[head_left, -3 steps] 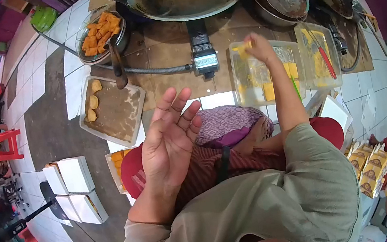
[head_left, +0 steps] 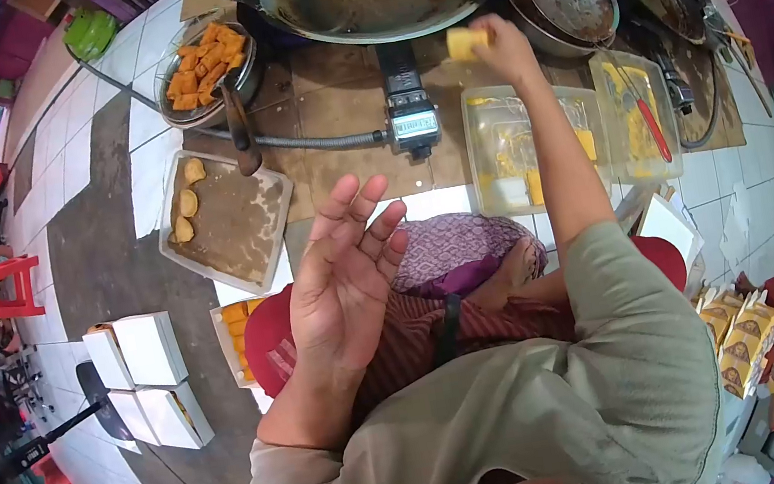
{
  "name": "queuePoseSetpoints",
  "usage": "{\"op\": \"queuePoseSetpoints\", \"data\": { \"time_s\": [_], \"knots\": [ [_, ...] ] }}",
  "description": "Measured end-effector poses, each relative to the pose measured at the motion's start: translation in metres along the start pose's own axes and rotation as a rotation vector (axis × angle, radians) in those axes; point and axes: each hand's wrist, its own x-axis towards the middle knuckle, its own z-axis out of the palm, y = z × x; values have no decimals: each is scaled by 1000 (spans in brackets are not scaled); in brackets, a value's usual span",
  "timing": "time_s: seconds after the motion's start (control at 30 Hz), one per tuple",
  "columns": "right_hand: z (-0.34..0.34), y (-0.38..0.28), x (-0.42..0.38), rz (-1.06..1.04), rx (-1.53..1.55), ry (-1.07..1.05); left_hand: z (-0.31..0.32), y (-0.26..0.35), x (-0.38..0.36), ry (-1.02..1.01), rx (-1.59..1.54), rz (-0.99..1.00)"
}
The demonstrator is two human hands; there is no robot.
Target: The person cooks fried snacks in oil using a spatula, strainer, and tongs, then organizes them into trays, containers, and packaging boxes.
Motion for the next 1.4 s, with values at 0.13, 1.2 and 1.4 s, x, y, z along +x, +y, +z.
{"op": "queuePoseSetpoints", "data": {
  "time_s": [0.13,1.2,1.4],
  "knots": [
    [23,-28,75,156,-208,-57,0,-1,5,57,50,61],
    [2,166,-165,194,-899,-770,15,-20,23,75,38,3],
    [-27,93,-80,339,-308,-276,10,-12,9,13,-6,-36]
  ]
}}
